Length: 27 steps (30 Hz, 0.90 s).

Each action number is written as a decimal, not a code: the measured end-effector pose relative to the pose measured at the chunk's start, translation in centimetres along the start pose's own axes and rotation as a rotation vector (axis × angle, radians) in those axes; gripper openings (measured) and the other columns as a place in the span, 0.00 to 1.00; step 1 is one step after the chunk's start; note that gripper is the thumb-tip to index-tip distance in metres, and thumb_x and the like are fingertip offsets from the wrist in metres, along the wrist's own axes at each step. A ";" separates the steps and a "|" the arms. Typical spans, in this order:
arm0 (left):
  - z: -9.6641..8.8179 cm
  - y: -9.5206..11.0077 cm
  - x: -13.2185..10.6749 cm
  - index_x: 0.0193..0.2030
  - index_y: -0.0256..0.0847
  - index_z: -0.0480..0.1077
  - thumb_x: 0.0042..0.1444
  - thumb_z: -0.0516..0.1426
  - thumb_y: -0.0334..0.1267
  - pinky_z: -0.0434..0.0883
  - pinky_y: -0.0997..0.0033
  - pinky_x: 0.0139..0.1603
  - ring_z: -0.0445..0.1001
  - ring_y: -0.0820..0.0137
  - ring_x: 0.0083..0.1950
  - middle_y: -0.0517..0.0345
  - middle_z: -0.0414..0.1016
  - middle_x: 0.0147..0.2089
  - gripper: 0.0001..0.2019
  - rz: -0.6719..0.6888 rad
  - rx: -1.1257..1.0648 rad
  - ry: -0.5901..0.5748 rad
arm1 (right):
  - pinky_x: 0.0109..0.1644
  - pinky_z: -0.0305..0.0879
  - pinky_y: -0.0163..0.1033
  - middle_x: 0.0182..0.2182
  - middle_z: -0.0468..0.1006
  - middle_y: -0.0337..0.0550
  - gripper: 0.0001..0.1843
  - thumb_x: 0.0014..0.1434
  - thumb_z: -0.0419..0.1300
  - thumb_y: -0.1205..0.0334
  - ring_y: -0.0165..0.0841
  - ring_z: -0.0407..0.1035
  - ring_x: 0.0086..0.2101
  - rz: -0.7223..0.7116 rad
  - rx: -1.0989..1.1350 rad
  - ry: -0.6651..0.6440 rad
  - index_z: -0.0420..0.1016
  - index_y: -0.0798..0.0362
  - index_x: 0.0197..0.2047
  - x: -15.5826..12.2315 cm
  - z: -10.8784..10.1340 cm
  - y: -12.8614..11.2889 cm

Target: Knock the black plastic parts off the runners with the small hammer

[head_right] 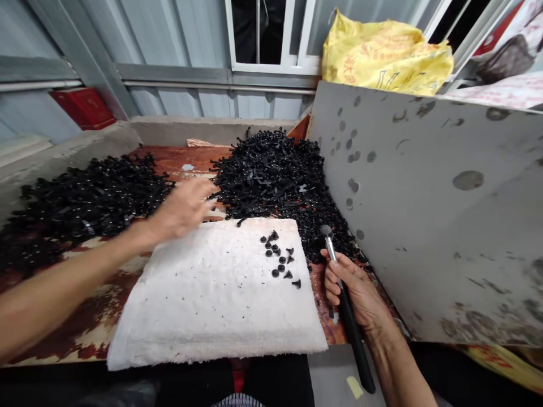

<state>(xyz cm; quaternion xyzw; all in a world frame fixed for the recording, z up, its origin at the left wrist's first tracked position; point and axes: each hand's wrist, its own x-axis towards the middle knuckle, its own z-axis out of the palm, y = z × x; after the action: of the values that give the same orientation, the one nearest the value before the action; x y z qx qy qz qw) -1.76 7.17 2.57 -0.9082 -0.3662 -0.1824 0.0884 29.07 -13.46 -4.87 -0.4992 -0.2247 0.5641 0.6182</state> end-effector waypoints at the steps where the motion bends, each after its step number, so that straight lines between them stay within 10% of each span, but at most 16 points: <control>1: 1.6 2.3 0.0 0.54 0.36 0.67 0.66 0.45 0.34 0.63 0.55 0.60 0.63 0.60 0.60 0.45 0.67 0.58 0.15 0.142 -0.077 -0.086 | 0.14 0.54 0.25 0.17 0.58 0.28 0.22 0.42 0.75 0.56 0.20 0.52 0.16 -0.004 0.001 0.004 0.76 0.52 0.41 0.0 -0.1 0.0; 7: 5.4 9.3 2.0 0.45 0.38 0.72 0.66 0.45 0.35 0.65 0.57 0.51 0.67 0.61 0.50 0.48 0.73 0.46 0.14 0.218 -0.283 -0.288 | 0.14 0.53 0.25 0.18 0.59 0.28 0.23 0.42 0.75 0.55 0.20 0.51 0.16 -0.027 0.006 0.028 0.75 0.52 0.41 -0.2 -0.5 -0.1; 21: 5.8 9.5 4.5 0.24 0.41 0.64 0.55 0.48 0.33 0.63 0.60 0.41 0.67 0.60 0.40 0.48 0.72 0.33 0.10 -0.015 -0.357 -0.416 | 0.15 0.53 0.26 0.16 0.60 0.29 0.21 0.45 0.74 0.57 0.21 0.51 0.17 -0.008 0.017 0.015 0.75 0.52 0.42 -0.1 -0.6 -0.1; 27: 5.8 9.7 5.1 0.39 0.41 0.72 0.56 0.50 0.35 0.64 0.62 0.46 0.70 0.61 0.44 0.50 0.75 0.39 0.10 0.061 -0.448 -0.378 | 0.15 0.53 0.26 0.17 0.60 0.28 0.21 0.45 0.74 0.57 0.21 0.52 0.16 -0.006 0.021 0.018 0.75 0.52 0.42 -0.1 -0.6 -0.1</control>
<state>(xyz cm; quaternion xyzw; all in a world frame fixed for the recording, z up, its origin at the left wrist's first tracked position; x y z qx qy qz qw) 10.00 5.16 -0.96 -0.9335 -0.2993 -0.0838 -0.1788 29.62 -13.73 -4.98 -0.4969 -0.2147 0.5600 0.6272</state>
